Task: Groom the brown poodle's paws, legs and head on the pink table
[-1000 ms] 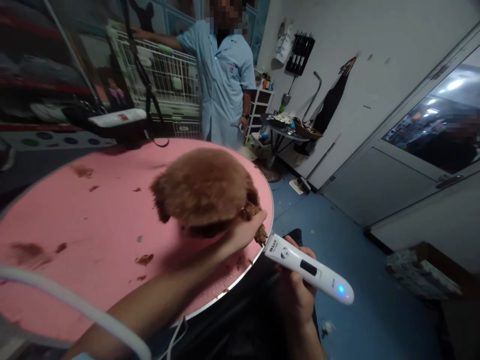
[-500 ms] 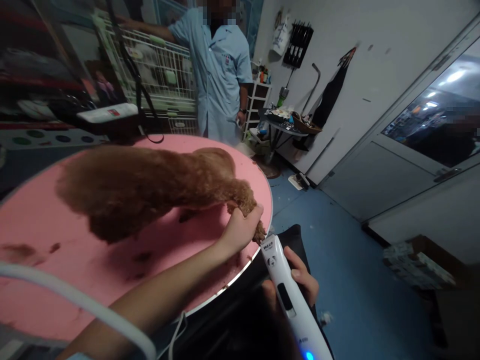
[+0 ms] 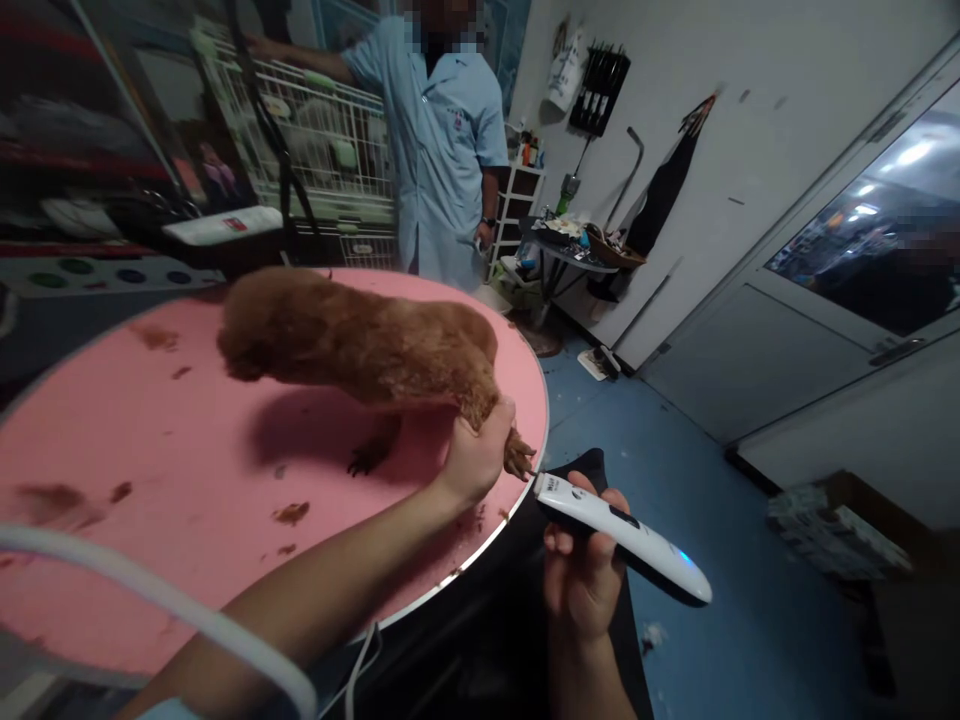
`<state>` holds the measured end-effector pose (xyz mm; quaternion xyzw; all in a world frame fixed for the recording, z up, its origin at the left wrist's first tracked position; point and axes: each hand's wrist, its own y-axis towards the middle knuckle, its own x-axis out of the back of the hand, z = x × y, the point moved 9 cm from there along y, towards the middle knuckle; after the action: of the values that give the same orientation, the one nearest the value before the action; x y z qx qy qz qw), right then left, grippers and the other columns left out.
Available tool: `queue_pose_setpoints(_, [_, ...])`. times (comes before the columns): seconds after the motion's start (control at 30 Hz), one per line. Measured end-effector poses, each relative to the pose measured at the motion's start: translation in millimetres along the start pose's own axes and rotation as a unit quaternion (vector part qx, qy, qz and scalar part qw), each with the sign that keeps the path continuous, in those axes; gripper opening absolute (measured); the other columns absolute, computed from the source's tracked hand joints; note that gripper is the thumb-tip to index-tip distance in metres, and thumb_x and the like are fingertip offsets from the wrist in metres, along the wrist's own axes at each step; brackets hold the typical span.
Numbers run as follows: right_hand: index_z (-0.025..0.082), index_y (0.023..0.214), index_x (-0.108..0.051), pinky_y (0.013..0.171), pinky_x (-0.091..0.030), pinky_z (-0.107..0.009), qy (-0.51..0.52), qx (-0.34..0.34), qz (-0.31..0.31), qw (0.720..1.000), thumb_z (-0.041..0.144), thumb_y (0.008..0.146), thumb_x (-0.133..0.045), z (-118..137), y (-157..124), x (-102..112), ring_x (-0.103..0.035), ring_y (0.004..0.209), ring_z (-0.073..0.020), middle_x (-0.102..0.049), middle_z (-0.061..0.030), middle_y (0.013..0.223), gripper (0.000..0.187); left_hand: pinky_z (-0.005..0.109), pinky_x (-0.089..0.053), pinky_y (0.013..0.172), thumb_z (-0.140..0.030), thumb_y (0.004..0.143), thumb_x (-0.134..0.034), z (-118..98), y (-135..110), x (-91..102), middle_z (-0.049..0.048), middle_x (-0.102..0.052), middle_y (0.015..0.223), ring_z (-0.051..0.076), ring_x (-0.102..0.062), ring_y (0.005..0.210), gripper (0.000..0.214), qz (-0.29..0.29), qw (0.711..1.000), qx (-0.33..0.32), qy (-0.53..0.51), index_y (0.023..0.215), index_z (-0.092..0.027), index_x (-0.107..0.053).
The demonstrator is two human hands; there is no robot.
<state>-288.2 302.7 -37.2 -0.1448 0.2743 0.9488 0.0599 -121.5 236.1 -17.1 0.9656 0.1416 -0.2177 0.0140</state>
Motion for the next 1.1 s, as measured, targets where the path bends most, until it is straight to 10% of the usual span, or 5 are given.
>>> queue_pose_setpoints(1.1, [0.035, 0.112, -0.04, 0.069, -0.053, -0.033, 0.037, -0.013, -0.105, 0.994, 0.052, 0.082, -0.064, -10.1, -24.9, -5.2, -0.058, 0.07, -0.0125, -0.051, -0.005, 0.134, 0.042, 0.019, -0.037, 0.035, -0.046, 0.068, -0.062, 16.2, 2.1, 4.3, -0.0042, -0.043, 0.039, 0.008, -0.042, 0.034, 0.038, -0.033, 0.999, 0.0, 0.008, 0.049, -0.019, -0.043])
